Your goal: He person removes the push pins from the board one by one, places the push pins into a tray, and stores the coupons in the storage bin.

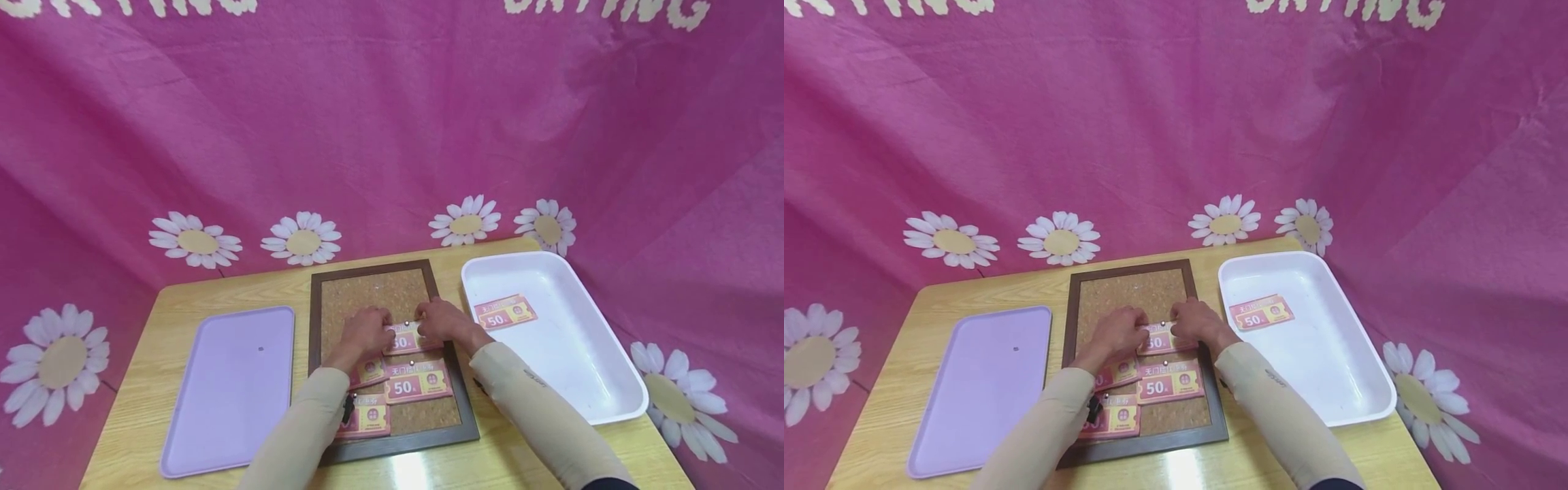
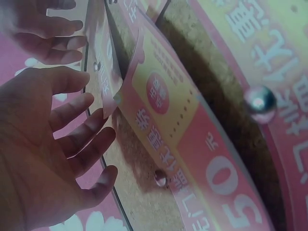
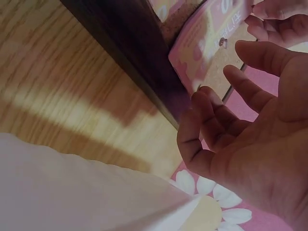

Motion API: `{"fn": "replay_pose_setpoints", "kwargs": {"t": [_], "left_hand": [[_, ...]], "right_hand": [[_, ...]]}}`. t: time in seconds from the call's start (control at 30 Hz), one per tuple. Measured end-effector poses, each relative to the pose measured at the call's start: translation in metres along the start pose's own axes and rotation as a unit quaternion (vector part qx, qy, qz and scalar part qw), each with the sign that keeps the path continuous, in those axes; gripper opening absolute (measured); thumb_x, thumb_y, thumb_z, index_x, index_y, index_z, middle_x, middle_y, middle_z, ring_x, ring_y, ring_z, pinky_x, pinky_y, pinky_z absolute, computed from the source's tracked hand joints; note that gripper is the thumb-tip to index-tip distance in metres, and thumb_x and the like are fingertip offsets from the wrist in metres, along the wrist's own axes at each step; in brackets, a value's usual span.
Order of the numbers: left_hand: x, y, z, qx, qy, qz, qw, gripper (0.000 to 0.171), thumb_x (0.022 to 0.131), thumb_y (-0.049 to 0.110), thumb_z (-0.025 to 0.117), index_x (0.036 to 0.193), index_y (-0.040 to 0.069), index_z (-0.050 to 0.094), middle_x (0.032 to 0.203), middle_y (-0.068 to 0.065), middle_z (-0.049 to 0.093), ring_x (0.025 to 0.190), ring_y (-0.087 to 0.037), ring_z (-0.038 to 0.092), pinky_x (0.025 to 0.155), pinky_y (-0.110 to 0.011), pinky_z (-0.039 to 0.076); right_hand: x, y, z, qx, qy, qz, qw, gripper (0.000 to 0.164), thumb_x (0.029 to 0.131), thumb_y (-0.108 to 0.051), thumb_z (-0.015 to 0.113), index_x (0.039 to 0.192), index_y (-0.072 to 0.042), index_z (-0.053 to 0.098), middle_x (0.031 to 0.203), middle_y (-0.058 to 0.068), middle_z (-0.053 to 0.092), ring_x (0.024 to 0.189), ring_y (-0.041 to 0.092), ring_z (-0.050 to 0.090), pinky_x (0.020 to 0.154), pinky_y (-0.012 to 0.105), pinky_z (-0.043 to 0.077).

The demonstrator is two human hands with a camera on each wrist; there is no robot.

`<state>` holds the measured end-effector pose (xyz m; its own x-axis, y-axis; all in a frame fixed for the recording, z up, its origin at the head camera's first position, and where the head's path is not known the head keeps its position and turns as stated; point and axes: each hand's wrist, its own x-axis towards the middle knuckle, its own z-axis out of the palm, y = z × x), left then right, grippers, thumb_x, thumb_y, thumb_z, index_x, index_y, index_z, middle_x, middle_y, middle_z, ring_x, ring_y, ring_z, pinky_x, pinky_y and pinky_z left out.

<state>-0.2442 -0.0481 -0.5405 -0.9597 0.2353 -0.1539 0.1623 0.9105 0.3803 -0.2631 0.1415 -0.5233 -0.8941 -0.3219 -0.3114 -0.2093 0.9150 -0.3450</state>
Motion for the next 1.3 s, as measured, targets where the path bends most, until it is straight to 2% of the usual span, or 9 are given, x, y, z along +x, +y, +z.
{"fn": "replay_pose_setpoints", "kwargs": {"t": [0.2,0.53,0.7,1.03,1.3], "left_hand": [[0.003,0.006,0.003,-0.001,0.005,0.005,1.0000,0.023,0.078,0.031,0.064,0.098,0.020,0.067,0.097,0.002,0.061,0.093,-0.021,0.055,0.091,-0.048,0.040],[0.012,0.013,0.013,0.008,0.005,0.003,1.0000,0.021,0.080,0.029,0.064,0.100,0.020,0.066,0.105,-0.001,0.059,0.100,-0.023,0.054,0.094,-0.050,0.038],[0.015,0.018,0.016,0.001,0.002,-0.003,1.0000,0.018,0.081,0.027,0.064,0.098,0.020,0.065,0.102,0.000,0.056,0.100,-0.022,0.050,0.092,-0.049,0.036],[0.018,0.023,0.020,0.007,0.004,-0.006,1.0000,0.017,0.085,0.026,0.064,0.100,0.019,0.066,0.102,0.000,0.056,0.100,-0.022,0.049,0.088,-0.048,0.037],[0.022,0.025,0.022,0.010,0.001,-0.021,0.9997,0.016,0.086,0.026,0.064,0.100,0.020,0.067,0.105,0.000,0.056,0.101,-0.022,0.049,0.092,-0.048,0.036]], "right_hand": [[0.000,0.002,0.004,-0.019,0.010,-0.005,1.000,0.033,0.079,-0.023,0.066,0.111,-0.016,0.065,0.106,0.010,0.058,0.092,0.025,0.057,0.084,0.038,0.048],[-0.002,0.005,0.008,0.000,0.024,-0.004,1.000,0.046,0.074,-0.018,0.071,0.119,-0.014,0.057,0.108,0.010,0.055,0.093,0.027,0.055,0.083,0.039,0.047],[-0.002,0.007,0.010,-0.007,0.028,-0.012,1.000,0.050,0.070,-0.016,0.074,0.118,-0.014,0.058,0.107,0.011,0.055,0.093,0.028,0.055,0.083,0.039,0.047],[0.001,0.009,0.014,-0.016,0.021,-0.001,1.000,0.058,0.067,-0.012,0.078,0.120,-0.017,0.057,0.115,0.012,0.053,0.100,0.029,0.053,0.089,0.040,0.046],[0.002,0.011,0.014,-0.019,0.029,0.000,0.999,0.054,0.065,-0.014,0.079,0.116,-0.017,0.059,0.110,0.010,0.054,0.097,0.026,0.053,0.087,0.040,0.046]]}}
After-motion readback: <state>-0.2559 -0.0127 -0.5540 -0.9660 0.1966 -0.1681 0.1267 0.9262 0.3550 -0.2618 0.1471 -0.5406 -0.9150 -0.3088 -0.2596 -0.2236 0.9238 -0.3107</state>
